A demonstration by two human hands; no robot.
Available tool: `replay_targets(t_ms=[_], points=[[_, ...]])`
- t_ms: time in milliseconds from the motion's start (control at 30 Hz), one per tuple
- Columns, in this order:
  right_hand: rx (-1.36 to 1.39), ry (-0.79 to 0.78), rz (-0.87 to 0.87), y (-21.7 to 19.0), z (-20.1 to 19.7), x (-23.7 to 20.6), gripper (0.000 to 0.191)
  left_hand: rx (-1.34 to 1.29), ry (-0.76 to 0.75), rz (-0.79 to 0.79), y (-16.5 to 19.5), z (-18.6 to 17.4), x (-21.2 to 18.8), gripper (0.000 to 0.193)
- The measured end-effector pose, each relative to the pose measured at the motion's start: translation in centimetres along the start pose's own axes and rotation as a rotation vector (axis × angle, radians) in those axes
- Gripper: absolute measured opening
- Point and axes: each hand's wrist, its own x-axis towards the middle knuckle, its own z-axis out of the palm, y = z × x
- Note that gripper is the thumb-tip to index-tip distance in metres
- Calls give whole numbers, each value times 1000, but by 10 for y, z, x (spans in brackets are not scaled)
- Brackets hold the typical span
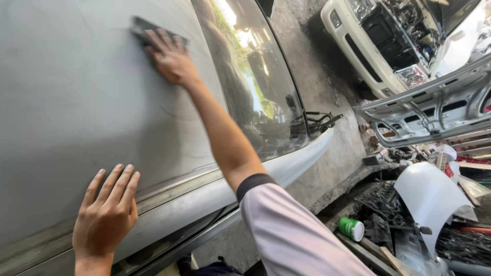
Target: The person sands the hood of a silver car using a sanding block. They move the block in circular and linear motions across the hood surface, occasionally adjusting their grip and position to cover different areas.
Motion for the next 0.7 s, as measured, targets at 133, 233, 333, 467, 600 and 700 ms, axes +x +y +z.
replay_targets(t_ms=[133,233,333,467,600,700], points=[[92,-57,81,40,-1,-58,60,-42,8,0,-2,2,3,31],[35,-67,-116,-3,14,-131,64,-97,50,35,-6,3,3,30],[140,-94,-419,-60,36,-144,64,-158,70,17,-12,2,0,36],[109,30,-396,-62,57,-30,53,-160,101,10,-16,3,-3,36],[101,-22,-205,24,35,30,48,-139,92,35,-17,3,-2,37],[110,-108,133,75,40,-12,54,-148,119,27,-15,0,0,35]])
